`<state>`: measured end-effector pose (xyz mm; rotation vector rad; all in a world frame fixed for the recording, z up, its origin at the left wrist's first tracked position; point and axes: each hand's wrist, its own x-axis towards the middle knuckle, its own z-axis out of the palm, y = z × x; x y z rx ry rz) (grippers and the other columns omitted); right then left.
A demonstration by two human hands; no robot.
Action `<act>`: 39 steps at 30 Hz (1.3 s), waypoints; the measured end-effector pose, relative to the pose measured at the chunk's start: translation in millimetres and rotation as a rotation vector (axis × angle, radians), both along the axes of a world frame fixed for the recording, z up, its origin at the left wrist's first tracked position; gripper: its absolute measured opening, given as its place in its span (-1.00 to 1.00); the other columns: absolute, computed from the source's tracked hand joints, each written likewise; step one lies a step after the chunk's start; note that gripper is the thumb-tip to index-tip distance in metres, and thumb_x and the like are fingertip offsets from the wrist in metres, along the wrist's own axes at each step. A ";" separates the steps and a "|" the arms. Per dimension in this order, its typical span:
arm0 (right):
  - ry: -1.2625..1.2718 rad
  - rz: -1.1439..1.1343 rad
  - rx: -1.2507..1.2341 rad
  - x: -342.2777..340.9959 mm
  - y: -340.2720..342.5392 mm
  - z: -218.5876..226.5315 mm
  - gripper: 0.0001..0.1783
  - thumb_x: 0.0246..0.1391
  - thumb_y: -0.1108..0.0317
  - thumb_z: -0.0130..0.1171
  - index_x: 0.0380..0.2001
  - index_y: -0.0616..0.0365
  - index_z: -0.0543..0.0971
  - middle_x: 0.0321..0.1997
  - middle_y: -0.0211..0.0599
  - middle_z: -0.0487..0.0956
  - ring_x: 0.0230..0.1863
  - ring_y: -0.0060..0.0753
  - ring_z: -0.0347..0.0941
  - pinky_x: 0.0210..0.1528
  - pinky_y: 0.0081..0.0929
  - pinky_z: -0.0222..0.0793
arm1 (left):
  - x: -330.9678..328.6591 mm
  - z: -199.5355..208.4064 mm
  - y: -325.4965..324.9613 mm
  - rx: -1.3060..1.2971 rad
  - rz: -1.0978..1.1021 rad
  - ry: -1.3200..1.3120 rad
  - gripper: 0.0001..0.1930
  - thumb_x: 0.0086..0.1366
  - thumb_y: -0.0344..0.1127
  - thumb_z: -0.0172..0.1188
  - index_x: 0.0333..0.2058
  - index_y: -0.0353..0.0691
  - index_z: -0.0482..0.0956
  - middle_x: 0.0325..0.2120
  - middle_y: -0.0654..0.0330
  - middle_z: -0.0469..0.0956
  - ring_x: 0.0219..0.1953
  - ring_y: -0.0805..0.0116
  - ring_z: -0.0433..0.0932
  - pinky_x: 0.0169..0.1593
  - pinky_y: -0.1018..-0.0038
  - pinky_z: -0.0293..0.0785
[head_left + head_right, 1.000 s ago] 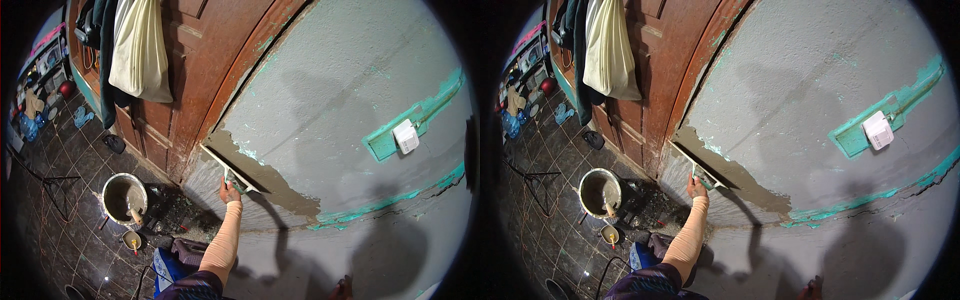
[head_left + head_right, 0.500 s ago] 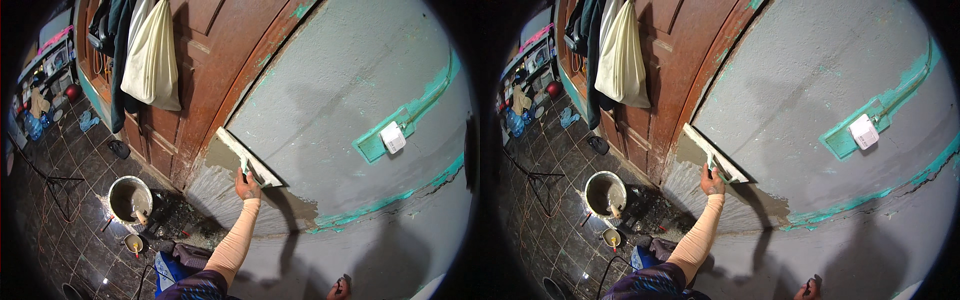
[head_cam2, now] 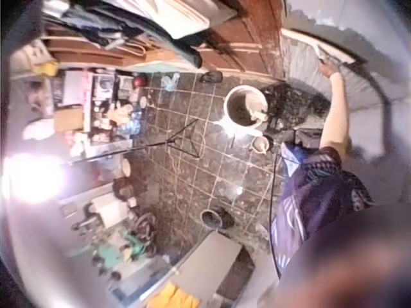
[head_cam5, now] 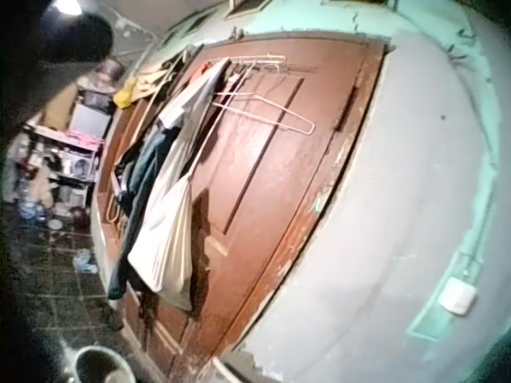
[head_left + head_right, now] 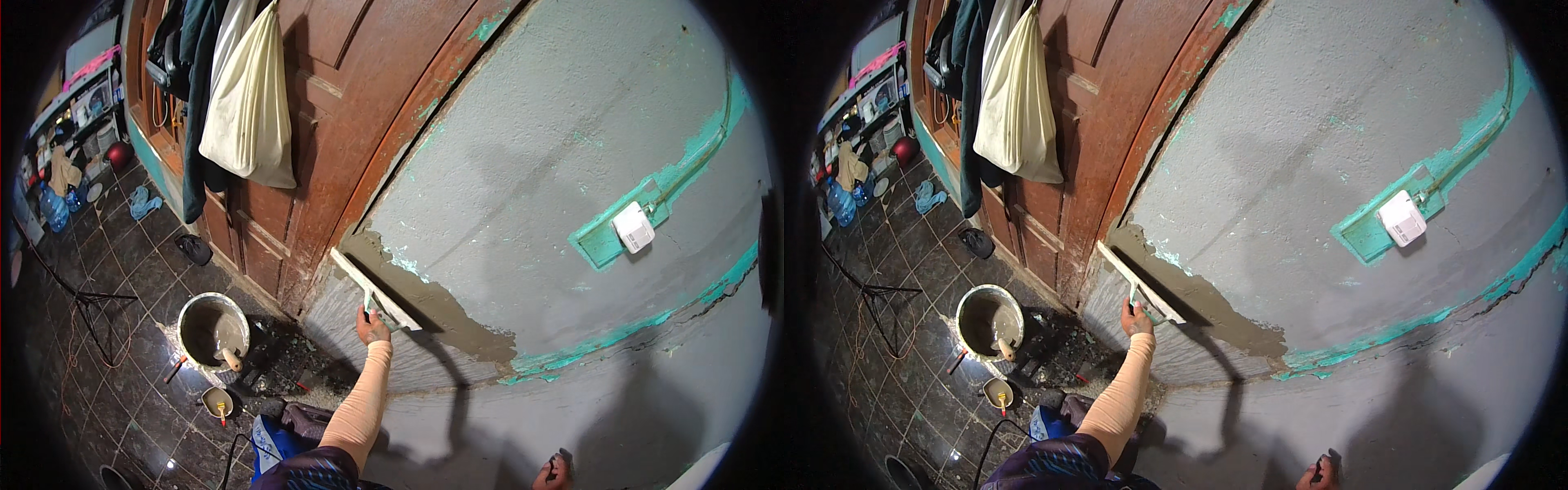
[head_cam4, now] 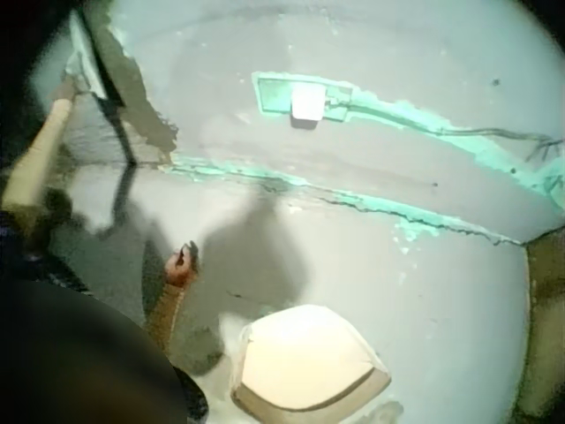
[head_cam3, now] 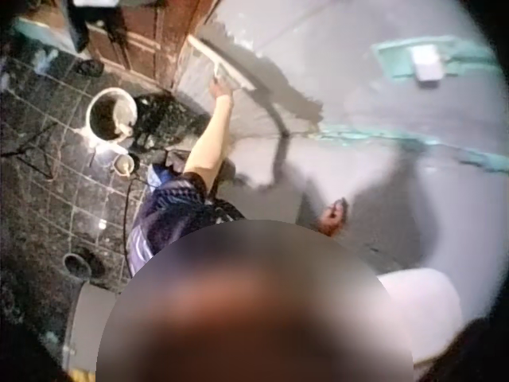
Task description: Applying putty or plaster to cracks in a wall using a brush and a trowel.
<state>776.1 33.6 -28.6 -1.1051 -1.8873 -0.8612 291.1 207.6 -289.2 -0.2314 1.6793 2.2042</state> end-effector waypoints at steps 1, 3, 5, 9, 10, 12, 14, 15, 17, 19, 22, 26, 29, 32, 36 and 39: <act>-0.080 0.019 -0.060 -5.9 -1.9 6.9 -0.92 -0.03 0.34 0.24 -0.41 0.05 0.60 -0.57 -0.38 0.53 -0.61 -0.47 0.38 -0.59 -0.54 0.29 | -2.2 -1.9 2.4 0.001 -0.020 -0.016 -0.62 0.18 -0.40 0.08 -0.02 -0.39 0.39 -0.16 -0.05 0.48 -0.18 0.16 0.49 -0.06 0.40 0.37; -0.078 -0.048 0.060 -3.2 0.0 -5.8 -0.91 -0.01 0.38 0.19 -0.38 0.08 0.59 -0.53 -0.33 0.55 -0.57 -0.43 0.41 -0.56 -0.53 0.32 | 2.8 10.5 15.5 0.030 -0.063 -0.069 -0.62 0.19 -0.40 0.07 -0.01 -0.37 0.39 -0.16 -0.05 0.49 -0.17 0.13 0.49 -0.06 0.39 0.36; -0.069 -0.093 0.158 -16.9 -0.7 -3.0 -0.89 0.00 0.42 0.14 -0.35 0.11 0.58 -0.49 -0.28 0.57 -0.54 -0.40 0.45 -0.54 -0.53 0.34 | -3.5 13.0 16.7 -0.029 -0.049 -0.021 -0.61 0.19 -0.38 0.07 0.00 -0.36 0.39 -0.14 -0.07 0.48 -0.18 0.11 0.50 -0.05 0.38 0.36; -0.038 0.116 -0.210 -41.1 -9.3 35.8 -0.88 0.03 0.37 0.13 -0.38 0.16 0.57 -0.40 -0.15 0.59 -0.49 -0.27 0.50 -0.48 -0.50 0.40 | 10.0 81.2 26.4 -0.115 0.003 0.208 -0.60 0.21 -0.33 0.09 0.02 -0.35 0.39 -0.30 0.06 0.50 -0.29 0.27 0.46 -0.15 0.44 0.37; -0.015 0.142 -0.207 -41.7 -7.5 32.4 -0.86 0.04 0.34 0.14 -0.39 0.18 0.57 -0.39 -0.12 0.60 -0.48 -0.23 0.52 -0.48 -0.49 0.41 | 10.1 92.0 26.6 -0.140 0.023 0.256 -0.59 0.20 -0.33 0.10 0.02 -0.35 0.39 -0.27 0.03 0.49 -0.25 0.23 0.46 -0.12 0.42 0.36; -0.043 0.141 -0.135 -37.6 -6.9 31.2 -0.85 0.04 0.34 0.15 -0.39 0.19 0.57 -0.39 -0.13 0.60 -0.49 -0.24 0.51 -0.48 -0.49 0.41 | 18.9 136.9 25.0 -0.064 -0.067 0.186 -0.60 0.19 -0.34 0.10 0.01 -0.33 0.40 -0.20 -0.01 0.47 -0.16 0.12 0.45 -0.04 0.37 0.34; -0.063 0.164 -0.073 -23.1 -2.0 14.8 -0.85 0.04 0.33 0.15 -0.39 0.20 0.56 -0.39 -0.15 0.60 -0.49 -0.26 0.51 -0.48 -0.50 0.40 | 22.9 154.5 21.6 -0.075 0.011 0.312 -0.59 0.19 -0.34 0.10 0.02 -0.32 0.39 -0.21 0.00 0.46 -0.19 0.14 0.46 -0.04 0.37 0.34; -0.069 0.028 0.019 8.1 -2.1 -8.4 -0.86 0.03 0.35 0.16 -0.38 0.19 0.56 -0.40 -0.17 0.60 -0.52 -0.27 0.49 -0.50 -0.49 0.39 | 27.7 166.5 21.3 -0.032 0.012 0.341 -0.59 0.19 -0.34 0.10 0.02 -0.32 0.38 -0.22 0.02 0.46 -0.22 0.17 0.46 -0.06 0.39 0.36; -0.077 0.011 0.010 2.6 -0.8 -5.8 -0.87 0.02 0.36 0.17 -0.38 0.19 0.57 -0.42 -0.19 0.59 -0.54 -0.29 0.46 -0.51 -0.50 0.38 | 31.6 164.8 12.5 0.046 -0.022 0.286 -0.59 0.19 -0.38 0.10 0.03 -0.35 0.37 -0.22 0.06 0.44 -0.25 0.27 0.46 -0.10 0.44 0.38; -0.115 0.062 -0.088 -18.1 -3.4 14.1 -0.89 0.00 0.38 0.18 -0.39 0.18 0.58 -0.47 -0.24 0.58 -0.60 -0.32 0.41 -0.54 -0.51 0.36 | 34.8 173.0 -9.5 0.141 -0.065 0.294 -0.61 0.20 -0.41 0.09 0.02 -0.38 0.36 -0.19 0.07 0.43 -0.25 0.34 0.45 -0.13 0.49 0.38; -0.081 0.112 -0.141 -27.5 -4.8 27.2 -0.86 -0.02 0.41 0.17 -0.37 0.23 0.58 -0.48 -0.25 0.58 -0.59 -0.31 0.40 -0.54 -0.51 0.35 | 47.4 148.6 -17.9 0.153 -0.039 0.300 -0.62 0.21 -0.43 0.06 0.01 -0.39 0.33 -0.17 0.10 0.40 -0.21 0.37 0.43 -0.09 0.52 0.36; 0.013 -0.093 -0.238 -17.6 -13.7 14.4 -0.83 -0.04 0.46 0.15 -0.33 0.28 0.58 -0.42 -0.19 0.60 -0.51 -0.26 0.48 -0.48 -0.48 0.40 | 50.5 73.4 -13.3 0.124 -0.004 0.069 -0.62 0.15 -0.40 0.08 -0.04 -0.38 0.37 -0.14 -0.05 0.44 -0.11 0.11 0.44 0.01 0.38 0.31; 0.103 0.062 -0.336 -49.2 -15.8 33.3 -0.80 -0.03 0.46 0.12 -0.30 0.29 0.57 -0.31 -0.07 0.59 -0.36 -0.15 0.53 -0.36 -0.42 0.44 | 41.4 33.1 -8.3 -0.023 -0.021 0.045 -0.64 0.14 -0.40 0.09 -0.05 -0.32 0.40 -0.18 -0.03 0.47 -0.13 0.09 0.45 0.00 0.36 0.32; -0.044 0.042 -0.356 -69.0 -19.8 56.3 -0.81 -0.03 0.47 0.10 -0.31 0.31 0.56 -0.21 0.03 0.56 -0.24 -0.06 0.52 -0.25 -0.37 0.45 | 46.5 39.6 9.5 -0.030 -0.050 0.102 -0.63 0.14 -0.40 0.09 -0.04 -0.33 0.39 -0.16 -0.02 0.46 -0.13 0.08 0.44 0.00 0.37 0.32; -0.002 0.048 -0.444 -60.6 -20.5 50.4 -0.81 -0.03 0.49 0.07 -0.32 0.36 0.54 -0.16 0.07 0.53 -0.20 0.01 0.49 -0.19 -0.32 0.44 | 59.5 89.8 28.0 0.028 -0.077 0.254 -0.62 0.18 -0.41 0.06 0.00 -0.32 0.36 -0.18 0.04 0.43 -0.15 0.25 0.43 -0.04 0.46 0.32; 0.089 -0.019 -0.490 -55.0 -25.0 43.0 -0.79 -0.03 0.50 0.06 -0.30 0.37 0.54 -0.15 0.07 0.53 -0.18 0.02 0.49 -0.15 -0.31 0.43 | 76.3 144.7 19.5 0.172 -0.143 0.228 -0.59 0.17 -0.45 0.09 0.03 -0.26 0.35 -0.23 0.07 0.41 -0.16 0.25 0.43 -0.05 0.46 0.33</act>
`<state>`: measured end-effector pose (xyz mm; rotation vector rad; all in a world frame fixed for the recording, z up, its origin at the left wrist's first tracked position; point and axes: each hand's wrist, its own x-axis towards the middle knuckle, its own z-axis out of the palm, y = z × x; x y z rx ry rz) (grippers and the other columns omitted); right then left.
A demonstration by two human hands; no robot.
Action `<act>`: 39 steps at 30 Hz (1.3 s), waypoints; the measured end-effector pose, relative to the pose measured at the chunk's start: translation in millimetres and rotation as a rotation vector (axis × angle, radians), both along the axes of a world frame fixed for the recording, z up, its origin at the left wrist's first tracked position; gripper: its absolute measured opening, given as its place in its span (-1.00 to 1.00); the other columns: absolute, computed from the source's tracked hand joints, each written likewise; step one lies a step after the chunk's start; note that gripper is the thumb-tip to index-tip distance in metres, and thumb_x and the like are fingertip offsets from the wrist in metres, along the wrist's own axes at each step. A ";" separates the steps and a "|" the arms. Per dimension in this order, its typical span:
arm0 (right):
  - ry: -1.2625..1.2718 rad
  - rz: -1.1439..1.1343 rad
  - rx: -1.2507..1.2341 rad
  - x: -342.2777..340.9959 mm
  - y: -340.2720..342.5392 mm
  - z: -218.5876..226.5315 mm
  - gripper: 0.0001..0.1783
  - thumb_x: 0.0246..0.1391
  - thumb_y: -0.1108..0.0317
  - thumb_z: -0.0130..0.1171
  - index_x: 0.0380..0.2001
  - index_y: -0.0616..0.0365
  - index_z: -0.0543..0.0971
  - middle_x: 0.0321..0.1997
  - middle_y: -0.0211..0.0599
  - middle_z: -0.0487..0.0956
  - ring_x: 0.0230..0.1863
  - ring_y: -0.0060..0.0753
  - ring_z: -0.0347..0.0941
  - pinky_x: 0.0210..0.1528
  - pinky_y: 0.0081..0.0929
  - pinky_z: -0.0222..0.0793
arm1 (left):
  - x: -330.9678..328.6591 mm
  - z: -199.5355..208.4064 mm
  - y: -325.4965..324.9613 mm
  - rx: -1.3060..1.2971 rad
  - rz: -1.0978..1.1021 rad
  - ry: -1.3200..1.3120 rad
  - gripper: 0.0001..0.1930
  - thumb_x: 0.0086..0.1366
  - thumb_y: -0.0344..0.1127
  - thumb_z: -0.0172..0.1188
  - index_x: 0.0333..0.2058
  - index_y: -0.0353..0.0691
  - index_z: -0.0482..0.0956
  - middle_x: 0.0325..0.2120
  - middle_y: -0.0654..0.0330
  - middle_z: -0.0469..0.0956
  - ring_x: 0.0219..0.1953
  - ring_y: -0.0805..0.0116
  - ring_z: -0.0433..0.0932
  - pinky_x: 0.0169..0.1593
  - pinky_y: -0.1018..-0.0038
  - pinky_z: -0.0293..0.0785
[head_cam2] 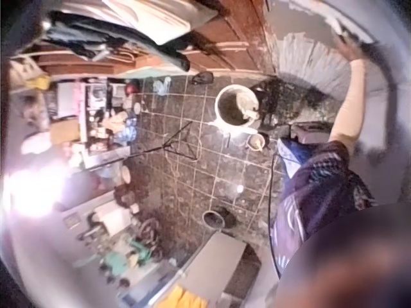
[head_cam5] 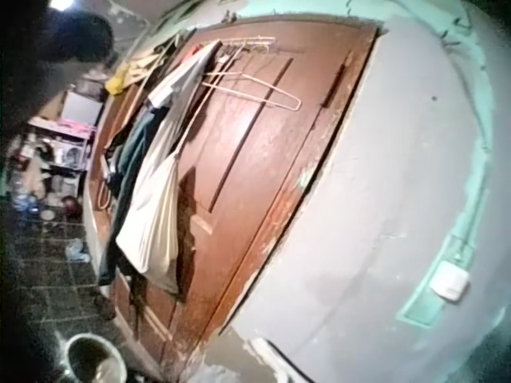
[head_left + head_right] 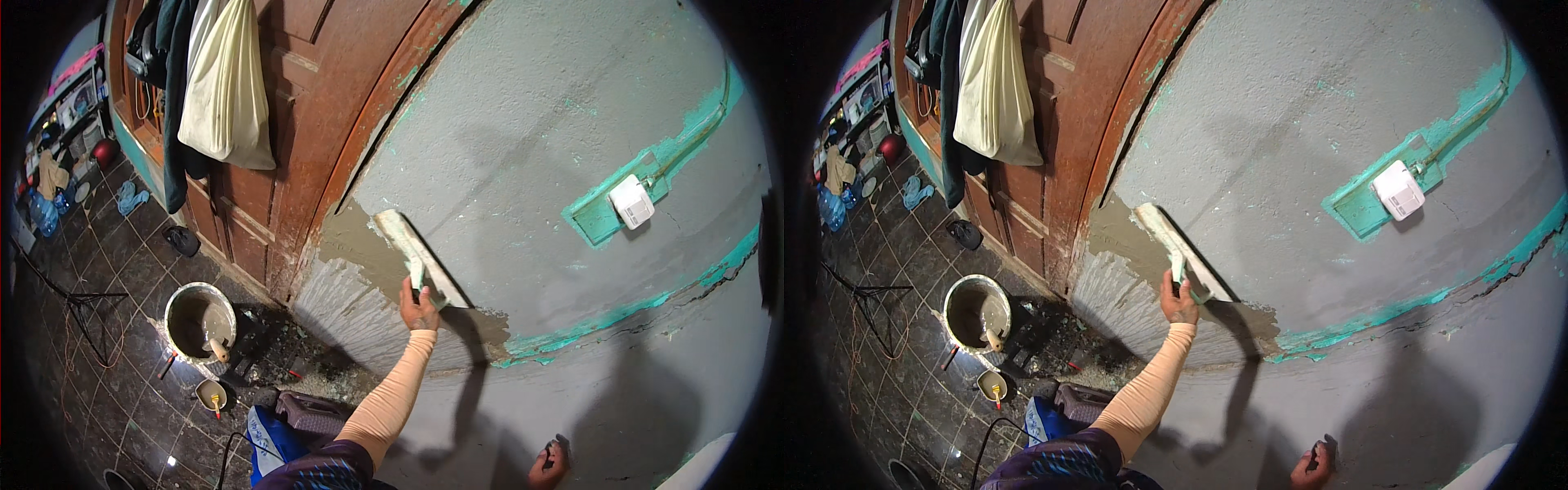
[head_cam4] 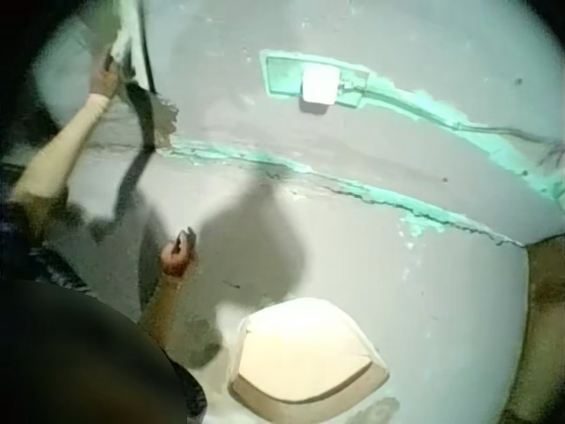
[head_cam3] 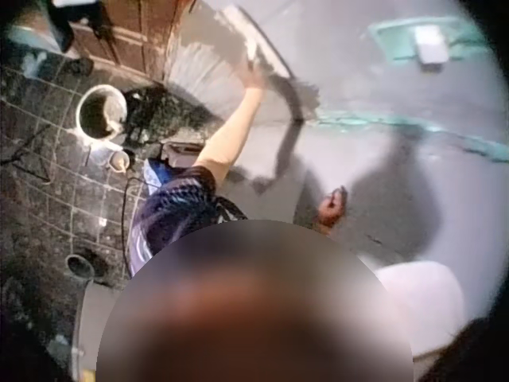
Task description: Applying putty or plaster to cracks in a wall using a brush and a trowel.
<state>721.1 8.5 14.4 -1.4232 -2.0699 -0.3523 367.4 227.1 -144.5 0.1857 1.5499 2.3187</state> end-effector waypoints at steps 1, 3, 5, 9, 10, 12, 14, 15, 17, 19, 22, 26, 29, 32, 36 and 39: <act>0.040 -0.037 -0.014 1.3 -0.5 -2.8 -0.78 -0.03 0.50 0.05 -0.29 0.37 0.54 -0.15 0.07 0.53 -0.17 0.02 0.48 -0.14 -0.31 0.42 | 4.2 -1.3 1.1 0.026 0.030 0.025 -0.59 0.17 -0.46 0.10 0.02 -0.30 0.35 -0.21 0.09 0.40 -0.15 0.29 0.42 -0.05 0.47 0.34; -0.039 0.003 0.022 -3.2 2.9 2.9 -0.78 -0.02 0.50 0.05 -0.28 0.37 0.54 -0.15 0.06 0.53 -0.16 0.01 0.48 -0.12 -0.30 0.42 | 9.2 -0.6 -8.8 0.053 -0.002 0.035 -0.59 0.17 -0.47 0.10 0.03 -0.32 0.34 -0.18 0.09 0.39 -0.13 0.30 0.41 -0.04 0.48 0.33; -0.116 0.042 0.061 -2.7 4.9 4.5 -0.77 -0.02 0.50 0.05 -0.26 0.37 0.54 -0.14 0.06 0.53 -0.15 0.00 0.48 -0.11 -0.30 0.41 | 11.3 -1.4 -23.2 0.143 -0.051 0.022 -0.60 0.19 -0.49 0.06 0.03 -0.38 0.31 -0.09 0.09 0.35 -0.08 0.32 0.39 0.00 0.50 0.32; -0.051 -0.006 -0.010 -7.5 2.5 5.6 -0.77 -0.01 0.48 0.04 -0.26 0.36 0.55 -0.15 0.05 0.54 -0.13 0.00 0.47 -0.07 -0.28 0.39 | -6.0 -46.7 -39.4 0.096 0.081 -0.094 -0.60 0.20 -0.48 0.03 0.04 -0.39 0.29 -0.19 0.11 0.41 -0.18 0.35 0.42 -0.07 0.49 0.35; -0.031 -0.072 -0.046 -9.5 0.7 6.9 -0.77 -0.01 0.48 0.03 -0.27 0.35 0.55 -0.16 0.05 0.54 -0.11 0.01 0.47 -0.05 -0.25 0.38 | -13.5 -55.0 -41.1 0.078 0.116 -0.145 -0.59 0.18 -0.46 0.04 0.02 -0.41 0.30 -0.26 0.12 0.44 -0.27 0.35 0.43 -0.13 0.48 0.37; 0.012 -0.037 -0.012 -4.0 5.7 -1.7 -0.77 -0.05 0.49 0.03 -0.27 0.33 0.51 -0.30 -0.06 0.52 -0.27 -0.15 0.45 -0.20 -0.36 0.37 | -30.9 -86.0 -35.7 0.045 0.151 -0.206 -0.61 0.19 -0.47 0.01 0.02 -0.40 0.31 -0.36 0.18 0.45 -0.36 0.42 0.43 -0.20 0.52 0.38; 0.053 -0.001 0.018 -2.4 6.1 -0.6 -0.77 -0.09 0.51 0.03 -0.28 0.31 0.47 -0.43 -0.17 0.50 -0.43 -0.31 0.43 -0.36 -0.47 0.35 | -49.5 -107.3 -24.7 0.065 0.127 -0.305 -0.62 0.20 -0.46 0.00 0.02 -0.39 0.31 -0.41 0.22 0.45 -0.40 0.46 0.41 -0.25 0.55 0.38; -0.036 0.009 0.022 -7.9 4.8 6.3 -0.77 -0.05 0.49 0.03 -0.28 0.32 0.51 -0.30 -0.06 0.52 -0.27 -0.14 0.45 -0.22 -0.36 0.37 | -61.3 -116.3 -18.5 0.105 0.164 -0.372 -0.61 0.20 -0.46 0.00 0.02 -0.38 0.30 -0.41 0.21 0.45 -0.41 0.47 0.40 -0.28 0.56 0.36; -0.128 0.019 0.032 -10.3 4.0 9.3 -0.76 -0.02 0.47 0.03 -0.27 0.34 0.55 -0.16 0.05 0.54 -0.11 0.03 0.47 -0.08 -0.26 0.40 | -74.6 -123.7 -4.6 0.031 0.190 -0.428 -0.63 0.21 -0.45 0.01 0.01 -0.36 0.33 -0.39 0.18 0.46 -0.41 0.44 0.39 -0.27 0.52 0.35; -0.114 0.009 0.038 -8.5 3.6 7.5 -0.77 -0.03 0.46 0.04 -0.28 0.32 0.56 -0.16 0.04 0.54 -0.15 0.03 0.48 -0.11 -0.26 0.41 | -80.0 -122.2 6.7 -0.025 0.168 -0.427 -0.64 0.20 -0.44 0.03 -0.01 -0.36 0.36 -0.36 0.16 0.47 -0.39 0.41 0.41 -0.23 0.51 0.35; -0.154 0.057 0.061 -22.8 3.5 11.9 -0.77 -0.03 0.46 0.04 -0.29 0.32 0.56 -0.15 0.04 0.54 -0.19 0.03 0.50 -0.13 -0.26 0.42 | -87.4 -124.0 12.0 -0.074 0.271 -0.330 -0.66 0.19 -0.44 0.05 -0.04 -0.34 0.40 -0.34 0.15 0.47 -0.35 0.36 0.42 -0.18 0.49 0.35; -0.130 0.013 0.019 -11.7 1.2 10.9 -0.77 -0.03 0.45 0.05 -0.29 0.31 0.56 -0.16 0.03 0.55 -0.21 0.01 0.51 -0.15 -0.25 0.43 | -62.7 -71.4 15.1 -0.015 0.145 -0.186 -0.63 0.15 -0.44 0.08 -0.02 -0.34 0.39 -0.25 0.07 0.46 -0.23 0.23 0.45 -0.09 0.45 0.34; -0.149 0.097 0.156 -7.8 2.9 12.9 -0.77 -0.02 0.44 0.07 -0.27 0.31 0.56 -0.16 0.03 0.55 -0.21 0.00 0.51 -0.17 -0.27 0.43 | -43.8 -25.9 10.0 0.078 0.104 -0.061 -0.63 0.16 -0.42 0.08 -0.03 -0.33 0.39 -0.24 0.04 0.44 -0.18 0.19 0.44 -0.05 0.43 0.33; -0.324 0.007 0.031 -10.8 4.5 14.6 -0.76 0.00 0.42 0.09 -0.26 0.31 0.54 -0.18 0.03 0.55 -0.23 0.00 0.51 -0.19 -0.29 0.43 | -26.7 3.5 -18.1 0.112 0.030 0.003 -0.63 0.20 -0.46 0.03 0.02 -0.32 0.35 -0.22 0.16 0.43 -0.19 0.40 0.40 -0.08 0.54 0.32; -0.317 0.047 0.089 -14.8 1.0 17.4 -0.76 0.02 0.39 0.10 -0.26 0.33 0.54 -0.20 0.04 0.55 -0.23 0.00 0.51 -0.16 -0.28 0.42 | -19.2 -46.1 -38.5 0.113 0.078 -0.030 -0.61 0.22 -0.50 0.00 0.05 -0.35 0.29 -0.18 0.19 0.41 -0.20 0.42 0.40 -0.07 0.54 0.35; -0.302 0.035 0.077 -12.6 1.4 15.2 -0.75 0.03 0.38 0.09 -0.26 0.33 0.54 -0.20 0.04 0.55 -0.22 0.00 0.50 -0.13 -0.26 0.42 | -22.2 -91.5 -42.1 0.205 0.132 -0.313 -0.65 0.20 -0.51 -0.01 0.00 -0.34 0.34 -0.29 0.16 0.44 -0.28 0.42 0.42 -0.16 0.54 0.38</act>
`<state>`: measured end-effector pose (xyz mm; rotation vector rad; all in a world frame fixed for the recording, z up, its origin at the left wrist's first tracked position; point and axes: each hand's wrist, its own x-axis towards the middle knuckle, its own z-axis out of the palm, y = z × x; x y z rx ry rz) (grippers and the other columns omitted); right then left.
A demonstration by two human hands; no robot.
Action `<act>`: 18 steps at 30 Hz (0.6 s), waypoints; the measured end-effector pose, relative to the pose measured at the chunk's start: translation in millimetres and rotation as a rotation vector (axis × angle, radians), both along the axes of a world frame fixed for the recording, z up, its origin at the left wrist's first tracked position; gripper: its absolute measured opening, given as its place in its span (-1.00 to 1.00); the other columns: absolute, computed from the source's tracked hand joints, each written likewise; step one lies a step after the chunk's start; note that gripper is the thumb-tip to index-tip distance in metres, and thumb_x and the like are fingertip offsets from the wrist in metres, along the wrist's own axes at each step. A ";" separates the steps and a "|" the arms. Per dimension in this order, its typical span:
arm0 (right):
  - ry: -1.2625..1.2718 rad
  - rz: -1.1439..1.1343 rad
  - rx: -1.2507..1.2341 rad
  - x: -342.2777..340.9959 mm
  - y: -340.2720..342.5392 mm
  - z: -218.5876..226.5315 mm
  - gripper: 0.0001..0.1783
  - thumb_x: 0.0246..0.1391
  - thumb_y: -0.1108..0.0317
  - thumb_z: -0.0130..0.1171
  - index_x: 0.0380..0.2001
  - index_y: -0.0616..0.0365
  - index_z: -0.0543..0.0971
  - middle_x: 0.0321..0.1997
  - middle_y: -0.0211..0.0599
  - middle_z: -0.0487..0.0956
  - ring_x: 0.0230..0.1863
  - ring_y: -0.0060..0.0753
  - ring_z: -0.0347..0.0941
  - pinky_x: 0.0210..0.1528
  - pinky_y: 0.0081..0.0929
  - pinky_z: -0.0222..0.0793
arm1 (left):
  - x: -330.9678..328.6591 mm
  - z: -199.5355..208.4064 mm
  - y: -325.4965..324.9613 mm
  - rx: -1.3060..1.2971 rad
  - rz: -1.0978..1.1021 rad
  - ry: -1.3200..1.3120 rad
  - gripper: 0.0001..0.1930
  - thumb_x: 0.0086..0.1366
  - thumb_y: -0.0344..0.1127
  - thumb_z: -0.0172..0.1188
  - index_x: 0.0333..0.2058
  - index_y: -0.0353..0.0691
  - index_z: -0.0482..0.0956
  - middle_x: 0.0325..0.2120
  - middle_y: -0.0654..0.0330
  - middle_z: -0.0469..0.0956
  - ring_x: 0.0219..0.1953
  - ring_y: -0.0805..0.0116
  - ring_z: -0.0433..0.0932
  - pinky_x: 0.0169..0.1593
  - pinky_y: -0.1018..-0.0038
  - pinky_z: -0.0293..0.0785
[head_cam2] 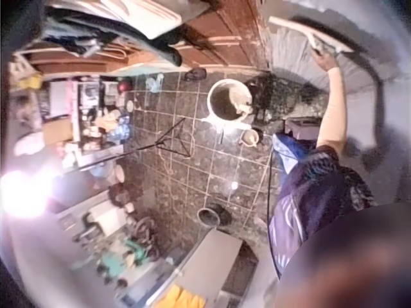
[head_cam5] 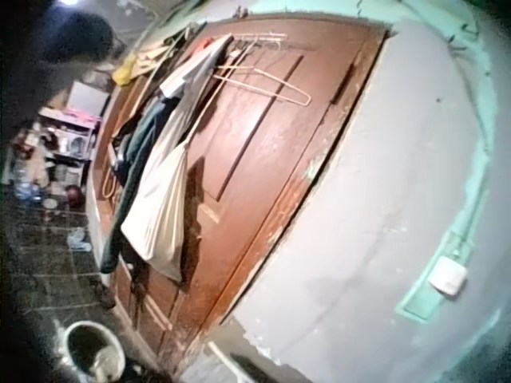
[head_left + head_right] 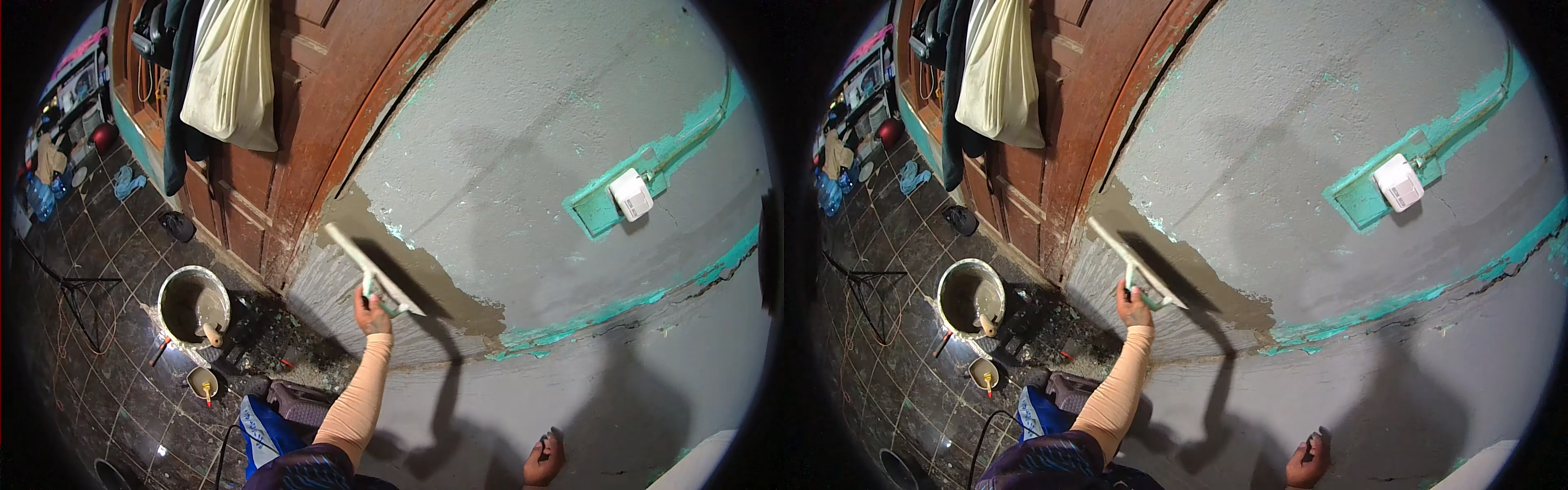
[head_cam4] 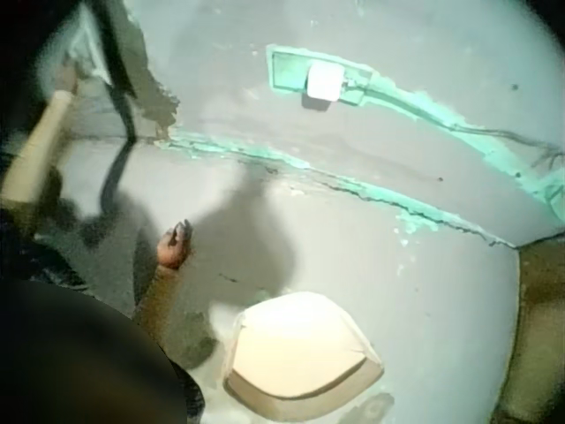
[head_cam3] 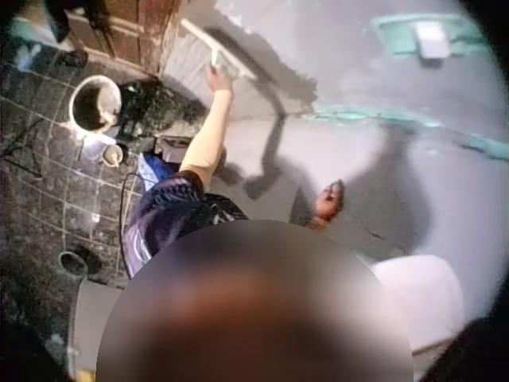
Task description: Applying putty or plaster to cracks in a wall using a brush and a trowel.
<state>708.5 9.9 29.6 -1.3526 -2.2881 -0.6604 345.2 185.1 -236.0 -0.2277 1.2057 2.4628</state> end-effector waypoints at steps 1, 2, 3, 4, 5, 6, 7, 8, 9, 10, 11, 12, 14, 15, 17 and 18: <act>0.120 0.003 -0.016 1.3 0.6 -0.8 -0.75 0.03 0.38 0.09 -0.26 0.34 0.54 -0.20 0.03 0.55 -0.21 0.00 0.50 -0.12 -0.25 0.41 | -4.7 -10.6 -0.8 -0.060 -0.044 -0.032 -0.65 0.21 -0.52 -0.02 0.00 -0.34 0.33 -0.41 0.22 0.44 -0.40 0.49 0.39 -0.28 0.56 0.37; 0.124 0.013 -0.025 -1.7 0.1 -1.4 -0.75 0.03 0.38 0.09 -0.26 0.34 0.54 -0.20 0.03 0.55 -0.21 0.00 0.50 -0.12 -0.25 0.41 | -15.4 -36.1 0.0 -0.051 0.008 -0.093 -0.66 0.21 -0.52 -0.02 0.00 -0.32 0.34 -0.47 0.24 0.43 -0.45 0.48 0.38 -0.33 0.56 0.36; 0.055 -0.014 -0.013 -2.3 -0.7 0.6 -0.75 0.03 0.39 0.09 -0.26 0.35 0.54 -0.19 0.03 0.55 -0.20 0.00 0.50 -0.11 -0.25 0.41 | -19.5 -42.8 3.6 -0.060 0.032 -0.176 -0.67 0.20 -0.52 -0.02 -0.03 -0.30 0.37 -0.47 0.24 0.43 -0.46 0.48 0.38 -0.34 0.55 0.35; -0.014 -0.042 0.000 -2.9 -1.1 1.8 -0.75 0.03 0.40 0.08 -0.26 0.35 0.54 -0.18 0.02 0.55 -0.19 0.00 0.50 -0.10 -0.25 0.41 | -24.9 -49.8 6.8 -0.122 0.014 -0.167 -0.68 0.20 -0.52 -0.01 -0.04 -0.30 0.38 -0.47 0.24 0.43 -0.46 0.47 0.38 -0.33 0.55 0.35; -0.018 -0.047 0.003 -2.9 -1.3 2.8 -0.75 0.03 0.40 0.08 -0.26 0.35 0.54 -0.18 0.02 0.55 -0.19 0.00 0.50 -0.10 -0.25 0.41 | -29.0 -58.3 12.3 -0.185 -0.004 -0.158 -0.69 0.19 -0.52 0.00 -0.05 -0.31 0.39 -0.48 0.24 0.44 -0.46 0.46 0.38 -0.32 0.54 0.35; -0.001 -0.022 0.015 -4.8 -1.1 2.6 -0.76 0.03 0.40 0.08 -0.26 0.35 0.54 -0.17 0.02 0.55 -0.17 0.01 0.50 -0.08 -0.25 0.40 | -37.8 -65.7 15.6 -0.187 -0.001 -0.158 -0.69 0.19 -0.52 0.00 -0.05 -0.31 0.39 -0.48 0.24 0.44 -0.46 0.46 0.38 -0.32 0.54 0.35; 0.017 0.005 0.027 -6.2 -0.7 2.3 -0.76 0.03 0.40 0.08 -0.26 0.35 0.54 -0.17 0.03 0.55 -0.16 0.02 0.49 -0.07 -0.25 0.39 | -47.6 -72.2 19.9 -0.181 -0.024 -0.136 -0.65 0.21 -0.51 0.00 0.00 -0.30 0.36 -0.46 0.24 0.43 -0.45 0.47 0.38 -0.32 0.53 0.35; 0.017 0.009 0.020 -5.3 -0.6 1.1 -0.76 0.03 0.40 0.08 -0.26 0.35 0.54 -0.17 0.03 0.55 -0.16 0.02 0.49 -0.07 -0.25 0.39 | -55.3 -79.1 25.5 -0.178 -0.047 -0.113 -0.62 0.23 -0.50 0.00 0.05 -0.29 0.33 -0.44 0.25 0.42 -0.44 0.47 0.39 -0.32 0.52 0.35; -0.032 -0.047 -0.012 -3.2 -0.5 -0.9 -0.75 0.03 0.39 0.08 -0.26 0.35 0.54 -0.17 0.03 0.55 -0.15 0.03 0.49 -0.06 -0.25 0.39 | -63.9 -77.1 31.8 -0.180 -0.031 -0.074 -0.63 0.22 -0.50 0.02 0.04 -0.30 0.35 -0.39 0.23 0.44 -0.40 0.46 0.39 -0.27 0.52 0.36; -0.080 -0.099 -0.047 -2.3 0.1 -3.2 -0.75 0.04 0.39 0.08 -0.25 0.35 0.54 -0.17 0.03 0.55 -0.14 0.04 0.48 -0.05 -0.25 0.39 | -70.3 -73.8 37.7 -0.200 0.004 -0.063 -0.63 0.20 -0.49 0.03 0.02 -0.33 0.36 -0.36 0.19 0.47 -0.37 0.43 0.41 -0.23 0.51 0.36; -0.084 -0.107 -0.046 -0.2 0.3 -4.1 -0.75 0.04 0.39 0.08 -0.25 0.35 0.54 -0.17 0.03 0.55 -0.14 0.04 0.48 -0.05 -0.25 0.39 | -66.8 -59.8 48.5 -0.212 0.023 -0.057 -0.64 0.18 -0.49 0.05 -0.01 -0.37 0.37 -0.33 0.15 0.50 -0.34 0.40 0.44 -0.20 0.51 0.36; -0.061 -0.110 -0.035 2.3 -0.1 -4.0 -0.75 0.04 0.39 0.08 -0.26 0.35 0.54 -0.17 0.03 0.55 -0.13 0.04 0.48 -0.05 -0.25 0.39 | -61.9 -40.9 55.2 -0.168 0.003 -0.094 -0.62 0.18 -0.48 0.05 0.00 -0.37 0.36 -0.31 0.14 0.50 -0.33 0.40 0.44 -0.18 0.51 0.36; -0.033 -0.103 -0.028 4.7 -0.6 -4.8 -0.75 0.04 0.39 0.08 -0.26 0.34 0.54 -0.17 0.02 0.55 -0.12 0.05 0.47 -0.04 -0.24 0.38 | -55.6 -11.1 56.3 -0.083 0.051 -0.097 -0.62 0.19 -0.46 0.06 0.01 -0.38 0.36 -0.29 0.15 0.50 -0.30 0.39 0.44 -0.15 0.51 0.36; -0.114 -0.178 -0.021 12.5 -0.9 -2.6 -0.75 0.04 0.38 0.08 -0.26 0.34 0.54 -0.17 0.02 0.55 -0.13 0.05 0.47 -0.05 -0.24 0.39 | -40.3 30.8 48.0 -0.165 -0.058 0.011 -0.63 0.19 -0.45 0.06 0.00 -0.37 0.37 -0.26 0.15 0.48 -0.26 0.39 0.44 -0.13 0.52 0.35; -0.174 -0.186 -0.052 9.7 1.3 -7.0 -0.76 0.04 0.38 0.07 -0.27 0.33 0.54 -0.17 0.02 0.55 -0.13 0.04 0.47 -0.06 -0.24 0.40 | -47.3 26.1 40.4 -0.047 -0.089 0.004 -0.65 0.19 -0.45 0.05 -0.02 -0.34 0.38 -0.24 0.11 0.45 -0.23 0.34 0.43 -0.11 0.51 0.34; -0.084 -0.105 -0.030 9.7 2.3 -8.3 -0.76 0.04 0.39 0.07 -0.26 0.32 0.54 -0.16 0.02 0.54 -0.13 0.04 0.47 -0.06 -0.24 0.40 | -45.4 27.2 37.4 -0.067 -0.108 0.106 -0.65 0.18 -0.45 0.04 -0.03 -0.33 0.38 -0.23 0.09 0.44 -0.20 0.30 0.42 -0.08 0.49 0.33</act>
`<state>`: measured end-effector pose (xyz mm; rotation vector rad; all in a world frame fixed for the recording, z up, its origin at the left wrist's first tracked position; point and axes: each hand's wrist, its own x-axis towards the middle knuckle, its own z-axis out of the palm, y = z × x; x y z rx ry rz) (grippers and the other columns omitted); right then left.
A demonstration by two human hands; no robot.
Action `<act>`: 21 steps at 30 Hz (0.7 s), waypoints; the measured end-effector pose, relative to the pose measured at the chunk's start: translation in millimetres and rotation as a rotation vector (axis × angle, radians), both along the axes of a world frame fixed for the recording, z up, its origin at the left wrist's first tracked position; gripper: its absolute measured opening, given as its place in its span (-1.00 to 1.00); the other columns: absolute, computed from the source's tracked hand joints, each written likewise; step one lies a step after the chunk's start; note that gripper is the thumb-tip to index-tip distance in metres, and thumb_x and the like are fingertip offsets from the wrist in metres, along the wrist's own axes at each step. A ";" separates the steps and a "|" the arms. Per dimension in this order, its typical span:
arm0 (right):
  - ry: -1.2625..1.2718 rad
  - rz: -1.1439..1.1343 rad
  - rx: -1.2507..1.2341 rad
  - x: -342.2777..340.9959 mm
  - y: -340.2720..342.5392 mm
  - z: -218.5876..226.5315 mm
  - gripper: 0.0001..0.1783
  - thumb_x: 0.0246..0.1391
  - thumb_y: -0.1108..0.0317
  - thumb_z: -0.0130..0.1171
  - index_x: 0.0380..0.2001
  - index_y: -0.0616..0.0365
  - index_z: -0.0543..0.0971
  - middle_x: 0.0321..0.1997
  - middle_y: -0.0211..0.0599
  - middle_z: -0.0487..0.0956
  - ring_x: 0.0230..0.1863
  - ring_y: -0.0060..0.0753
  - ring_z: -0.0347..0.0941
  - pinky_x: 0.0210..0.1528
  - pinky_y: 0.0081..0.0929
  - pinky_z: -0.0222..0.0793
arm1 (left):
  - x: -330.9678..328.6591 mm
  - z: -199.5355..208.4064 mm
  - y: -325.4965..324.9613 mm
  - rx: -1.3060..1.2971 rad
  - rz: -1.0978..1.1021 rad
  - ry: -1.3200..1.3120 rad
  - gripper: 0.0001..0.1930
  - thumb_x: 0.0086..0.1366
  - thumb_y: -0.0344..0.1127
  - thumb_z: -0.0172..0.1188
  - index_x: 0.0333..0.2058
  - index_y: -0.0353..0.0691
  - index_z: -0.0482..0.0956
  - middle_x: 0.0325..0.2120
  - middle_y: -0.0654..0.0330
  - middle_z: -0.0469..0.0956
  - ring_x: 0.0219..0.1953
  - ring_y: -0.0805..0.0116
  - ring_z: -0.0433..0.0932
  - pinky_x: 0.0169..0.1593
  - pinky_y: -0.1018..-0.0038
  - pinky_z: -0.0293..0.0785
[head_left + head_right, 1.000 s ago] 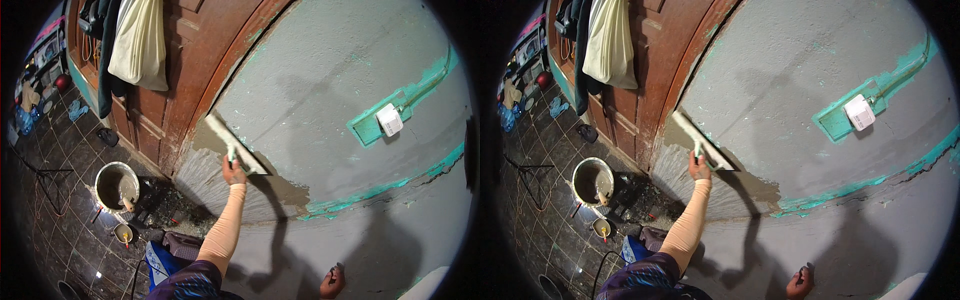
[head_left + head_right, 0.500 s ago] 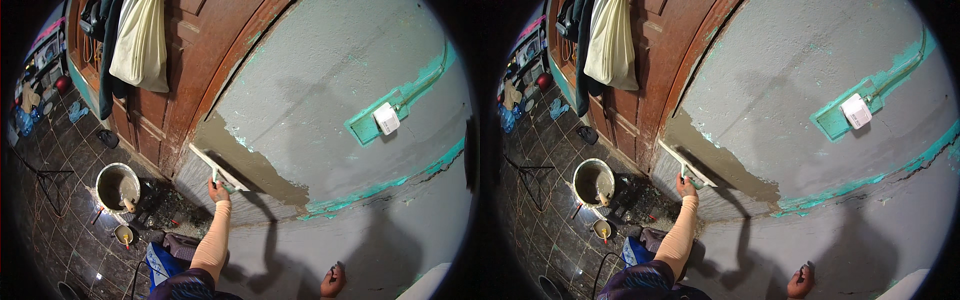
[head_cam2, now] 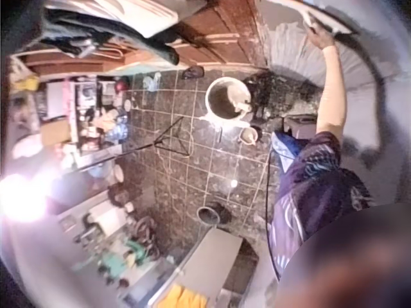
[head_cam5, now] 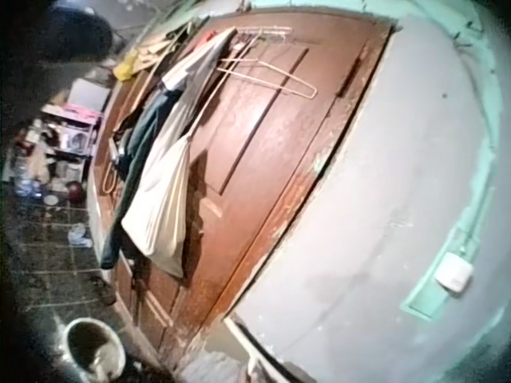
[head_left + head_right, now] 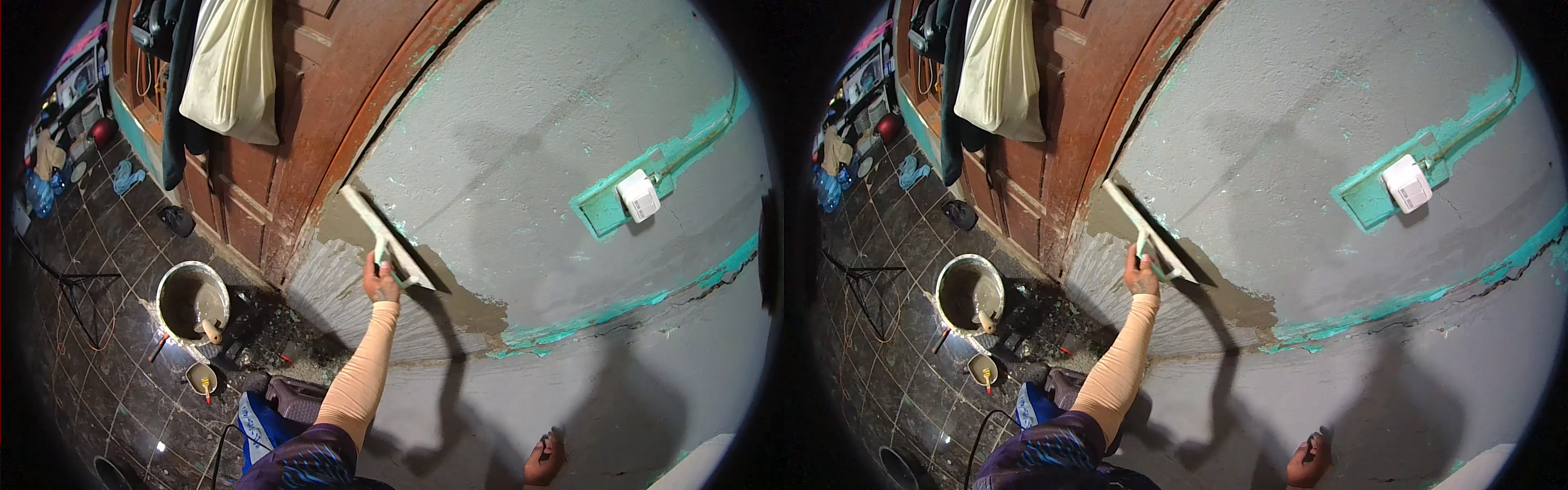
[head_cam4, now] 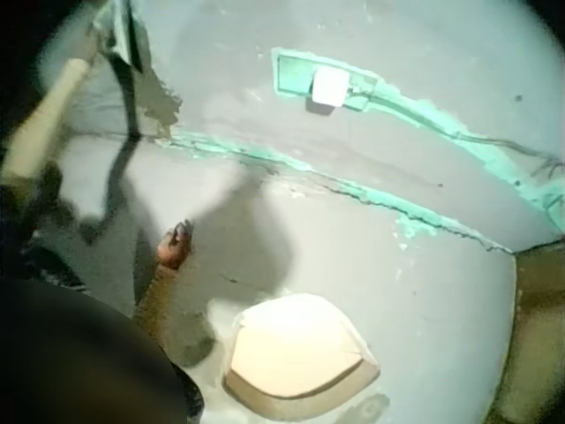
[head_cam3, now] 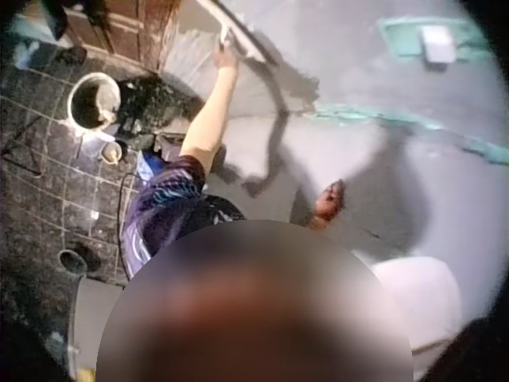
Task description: Applying putty or plaster to cracks in a wall using a brush and a trowel.
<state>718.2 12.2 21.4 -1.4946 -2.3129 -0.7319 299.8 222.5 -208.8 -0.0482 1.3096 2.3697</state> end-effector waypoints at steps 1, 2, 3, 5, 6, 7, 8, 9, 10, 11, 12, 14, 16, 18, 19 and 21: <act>0.090 0.079 0.023 0.5 0.8 -1.3 -0.77 0.04 0.40 0.06 -0.26 0.31 0.54 -0.16 0.03 0.54 -0.14 0.03 0.47 -0.06 -0.24 0.40 | 2.9 1.5 -2.7 -0.015 -0.023 0.102 -0.66 0.18 -0.46 0.03 -0.03 -0.33 0.39 -0.22 0.07 0.43 -0.18 0.27 0.42 -0.06 0.47 0.32; 0.086 0.072 0.030 5.5 1.6 -1.7 -0.77 0.04 0.40 0.06 -0.26 0.31 0.54 -0.16 0.03 0.54 -0.14 0.03 0.47 -0.06 -0.24 0.40 | 10.4 21.9 -6.0 0.045 -0.036 0.115 -0.66 0.17 -0.47 0.02 -0.03 -0.32 0.39 -0.23 0.05 0.42 -0.14 0.21 0.40 -0.02 0.46 0.29; 0.082 0.044 0.008 8.5 1.8 -3.9 -0.78 0.03 0.41 0.07 -0.26 0.30 0.54 -0.16 0.03 0.54 -0.14 0.03 0.48 -0.07 -0.24 0.40 | 13.8 22.1 -8.7 0.077 -0.035 0.128 -0.66 0.18 -0.47 0.01 -0.03 -0.32 0.39 -0.21 0.06 0.41 -0.13 0.21 0.40 0.00 0.45 0.27; 0.078 0.016 -0.009 8.6 2.0 -3.9 -0.78 0.03 0.41 0.07 -0.26 0.29 0.55 -0.16 0.03 0.54 -0.15 0.03 0.48 -0.08 -0.24 0.40 | 22.3 19.1 -19.8 0.055 -0.021 0.221 -0.64 0.19 -0.47 0.00 -0.01 -0.33 0.36 -0.19 0.07 0.41 -0.13 0.25 0.40 -0.02 0.45 0.30; 0.098 0.027 0.005 7.0 1.4 -2.2 -0.78 0.02 0.42 0.08 -0.26 0.28 0.54 -0.17 0.02 0.54 -0.17 0.02 0.48 -0.10 -0.24 0.41 | 29.1 23.0 -25.6 0.099 -0.002 0.153 -0.64 0.21 -0.48 -0.01 0.02 -0.32 0.34 -0.25 0.17 0.41 -0.22 0.37 0.39 -0.11 0.51 0.32; 0.117 0.036 0.021 5.8 0.9 -0.3 -0.78 0.01 0.43 0.09 -0.26 0.27 0.54 -0.18 0.01 0.54 -0.19 0.01 0.48 -0.13 -0.24 0.41 | 36.4 26.7 -31.9 0.145 0.014 0.083 -0.63 0.24 -0.48 -0.03 0.04 -0.30 0.32 -0.30 0.26 0.41 -0.32 0.49 0.37 -0.19 0.58 0.34; 0.127 0.057 0.011 -0.7 -0.8 -0.9 -0.78 0.01 0.43 0.09 -0.26 0.27 0.54 -0.18 0.01 0.54 -0.19 0.01 0.48 -0.13 -0.24 0.41 | 28.9 -12.0 -34.2 0.068 0.060 0.090 -0.62 0.24 -0.48 -0.03 0.06 -0.29 0.30 -0.27 0.25 0.42 -0.30 0.49 0.38 -0.17 0.58 0.35; 0.142 0.073 0.018 -1.7 -1.4 0.2 -0.78 0.00 0.42 0.09 -0.25 0.27 0.53 -0.19 0.00 0.54 -0.22 0.01 0.48 -0.16 -0.24 0.41 | 29.9 -28.0 -33.6 -0.002 0.119 0.092 -0.63 0.24 -0.48 -0.03 0.05 -0.28 0.31 -0.31 0.26 0.42 -0.33 0.51 0.37 -0.23 0.60 0.35; 0.155 0.084 0.030 -2.0 -1.6 2.2 -0.77 0.00 0.42 0.09 -0.24 0.26 0.52 -0.20 -0.01 0.54 -0.25 0.00 0.49 -0.19 -0.24 0.41 | 31.3 -35.5 -34.4 0.003 0.055 -0.048 -0.64 0.24 -0.48 -0.02 0.04 -0.29 0.32 -0.38 0.29 0.41 -0.38 0.53 0.36 -0.31 0.61 0.34; 0.159 0.093 0.029 -7.9 -1.7 4.3 -0.77 0.00 0.42 0.09 -0.24 0.26 0.52 -0.20 -0.01 0.54 -0.25 0.00 0.49 -0.19 -0.24 0.41 | 23.3 -58.3 -33.8 -0.073 0.085 -0.084 -0.65 0.20 -0.45 0.04 -0.01 -0.35 0.36 -0.41 0.22 0.45 -0.44 0.49 0.39 -0.32 0.53 0.37; 0.171 0.110 0.021 -13.9 -2.0 7.4 -0.76 -0.01 0.43 0.08 -0.23 0.26 0.51 -0.21 -0.01 0.54 -0.27 0.00 0.48 -0.21 -0.25 0.41 | 18.1 -71.5 -29.2 -0.099 0.105 -0.137 -0.65 0.20 -0.45 0.03 -0.01 -0.35 0.37 -0.42 0.22 0.45 -0.45 0.49 0.38 -0.32 0.53 0.37; 0.179 0.125 0.015 -14.6 -2.5 9.7 -0.76 -0.01 0.44 0.07 -0.22 0.27 0.51 -0.22 -0.01 0.54 -0.30 -0.01 0.48 -0.22 -0.25 0.42 | 9.0 -82.9 -21.2 -0.138 0.098 -0.209 -0.65 0.20 -0.46 0.02 -0.01 -0.36 0.37 -0.39 0.20 0.46 -0.42 0.47 0.40 -0.29 0.53 0.37; 0.085 0.071 0.011 -9.6 -3.2 7.4 -0.76 -0.01 0.44 0.07 -0.23 0.28 0.50 -0.22 0.00 0.54 -0.33 -0.02 0.49 -0.26 -0.26 0.42 | 1.9 -81.5 -9.5 -0.109 0.098 -0.204 -0.64 0.20 -0.46 0.02 0.00 -0.36 0.37 -0.37 0.19 0.47 -0.40 0.46 0.40 -0.26 0.53 0.37; 0.095 0.146 0.043 -11.1 1.6 6.3 -0.76 -0.01 0.44 0.06 -0.23 0.28 0.50 -0.22 -0.01 0.54 -0.33 -0.02 0.48 -0.27 -0.26 0.42 | 1.8 -63.9 6.2 0.003 0.123 -0.162 -0.64 0.19 -0.47 0.02 -0.01 -0.36 0.37 -0.33 0.17 0.48 -0.35 0.44 0.41 -0.21 0.54 0.37; 0.105 0.221 0.074 -12.7 3.7 4.8 -0.76 -0.01 0.44 0.06 -0.23 0.29 0.50 -0.23 -0.01 0.54 -0.34 -0.03 0.48 -0.28 -0.26 0.43 | -0.8 -51.3 13.5 -0.081 0.183 -0.044 -0.66 0.18 -0.48 0.01 -0.03 -0.34 0.39 -0.33 0.18 0.47 -0.35 0.43 0.41 -0.20 0.54 0.37; 0.141 0.156 0.075 -1.3 -0.5 0.7 -0.76 -0.01 0.44 0.06 -0.23 0.29 0.51 -0.24 -0.01 0.54 -0.33 -0.02 0.48 -0.28 -0.25 0.42 | 9.8 11.2 20.0 0.064 0.083 -0.100 -0.69 0.17 -0.50 -0.01 -0.08 -0.30 0.41 -0.38 0.21 0.43 -0.30 0.39 0.39 -0.16 0.50 0.34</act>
